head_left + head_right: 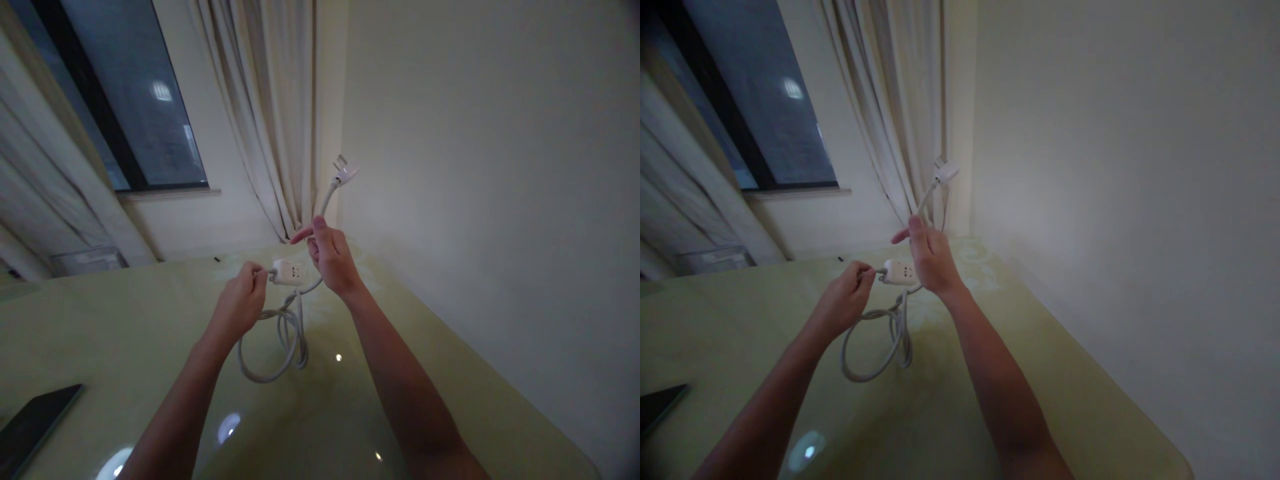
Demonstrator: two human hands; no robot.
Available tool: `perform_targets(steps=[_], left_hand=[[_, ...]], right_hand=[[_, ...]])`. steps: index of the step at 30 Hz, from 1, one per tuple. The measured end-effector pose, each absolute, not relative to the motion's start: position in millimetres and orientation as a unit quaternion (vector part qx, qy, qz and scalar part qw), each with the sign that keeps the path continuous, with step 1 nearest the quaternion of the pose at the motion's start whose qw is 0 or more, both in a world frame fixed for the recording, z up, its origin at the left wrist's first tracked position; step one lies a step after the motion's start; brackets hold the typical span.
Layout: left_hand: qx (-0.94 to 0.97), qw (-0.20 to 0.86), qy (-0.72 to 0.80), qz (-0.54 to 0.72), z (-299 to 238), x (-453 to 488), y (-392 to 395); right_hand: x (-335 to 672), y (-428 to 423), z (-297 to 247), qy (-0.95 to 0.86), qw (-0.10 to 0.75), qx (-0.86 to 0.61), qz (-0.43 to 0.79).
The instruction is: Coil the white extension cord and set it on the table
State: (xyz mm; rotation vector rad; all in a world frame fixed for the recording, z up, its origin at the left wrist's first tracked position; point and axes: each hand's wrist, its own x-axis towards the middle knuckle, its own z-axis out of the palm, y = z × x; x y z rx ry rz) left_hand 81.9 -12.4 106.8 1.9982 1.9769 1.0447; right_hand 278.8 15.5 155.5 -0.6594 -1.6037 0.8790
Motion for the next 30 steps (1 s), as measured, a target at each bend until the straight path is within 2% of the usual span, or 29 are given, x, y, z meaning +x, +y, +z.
perform_targets(steps=[6, 18, 23, 30], left_hand=[[0.723, 0.072, 0.616, 0.306, 84.3, 79.1, -1.5], [0.543, 0.336, 0.647, 0.417, 41.9, 51.4, 29.7], [0.448, 0.452, 0.612, 0.469, 34.5, 47.3, 26.4], [0.330, 0.521, 0.578, 0.534, 22.7, 47.1, 33.8]], right_hand=[[275.6, 3.9, 160.3, -0.693, 0.574, -0.266, 0.347], [278.4, 27.4, 147.7, -0.712, 0.585, -0.365, 0.134], [287.1, 45.1, 141.1, -0.722, 0.581, -0.340, 0.160], [284.8, 53.9, 136.1, -0.720, 0.566, -0.280, 0.286]])
